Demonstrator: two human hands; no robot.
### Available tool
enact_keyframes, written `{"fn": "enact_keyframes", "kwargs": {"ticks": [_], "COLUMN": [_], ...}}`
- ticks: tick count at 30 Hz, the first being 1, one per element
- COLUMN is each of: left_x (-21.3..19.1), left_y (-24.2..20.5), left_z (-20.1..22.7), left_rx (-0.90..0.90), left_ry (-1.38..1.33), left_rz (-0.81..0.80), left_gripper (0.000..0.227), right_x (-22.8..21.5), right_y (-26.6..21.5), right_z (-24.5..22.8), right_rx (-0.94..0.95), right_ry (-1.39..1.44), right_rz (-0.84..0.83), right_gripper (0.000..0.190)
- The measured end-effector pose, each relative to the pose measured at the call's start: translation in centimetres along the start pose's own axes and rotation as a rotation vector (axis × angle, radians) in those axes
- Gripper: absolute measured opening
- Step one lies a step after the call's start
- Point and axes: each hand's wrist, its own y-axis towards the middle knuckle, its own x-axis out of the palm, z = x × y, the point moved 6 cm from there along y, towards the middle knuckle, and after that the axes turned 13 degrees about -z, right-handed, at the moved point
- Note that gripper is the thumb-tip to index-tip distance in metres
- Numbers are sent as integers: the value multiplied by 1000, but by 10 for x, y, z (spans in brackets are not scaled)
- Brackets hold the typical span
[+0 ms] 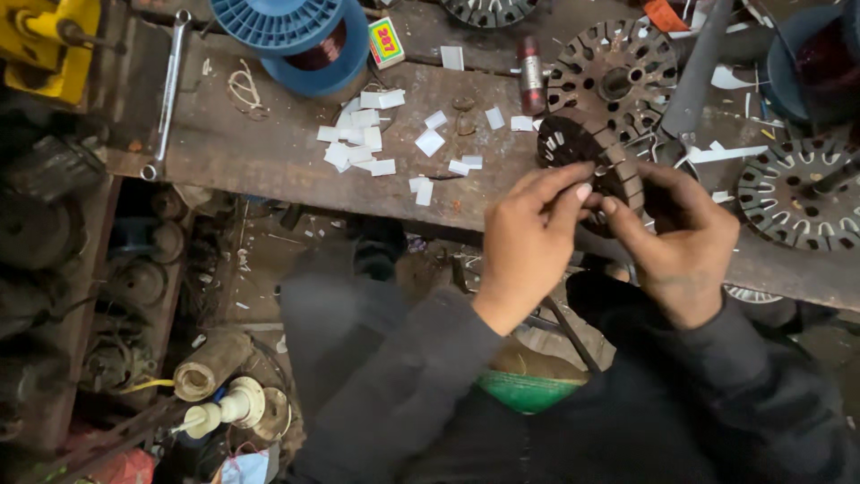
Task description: The person inserts small white rectangular insulating pieces into the slots of a motor stator core. They pick up the pieces from a pile on the workbench and carefully place them into the slots one by one, rotating the stator as needed.
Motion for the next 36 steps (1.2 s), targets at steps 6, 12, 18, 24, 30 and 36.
{"fn": "enact_keyframes", "kwargs": {"ticks": [6, 12, 18, 24, 30, 36], "left_x": [7, 7, 3, -4, -9, -14], "left_y": [0, 3, 5, 5, 7, 5], "left_z": [15, 11, 8, 1, -10, -24], "left_rx": [55, 6, -20, -51, -126, -166], "left_ry": [223, 142, 141, 83, -91, -85], "left_rz": [123, 112, 106, 112, 109, 159], "left_gripper": [16, 15, 16, 18, 24, 22], "right_x": [-11, -6, -7, -3, 2, 9], "right_y": [2, 6, 7, 3, 1, 0], "right_z": [-6, -9, -11, -20, -23, -17], "right_rx": [-44, 4, -27, -138, -175, -153], "right_ry": [-317, 40, -173, -328, -356, -297], "right_rz": [-61, -72, -102, -113, -115, -119], "right_gripper": [38, 43, 46, 41, 46, 49]}}
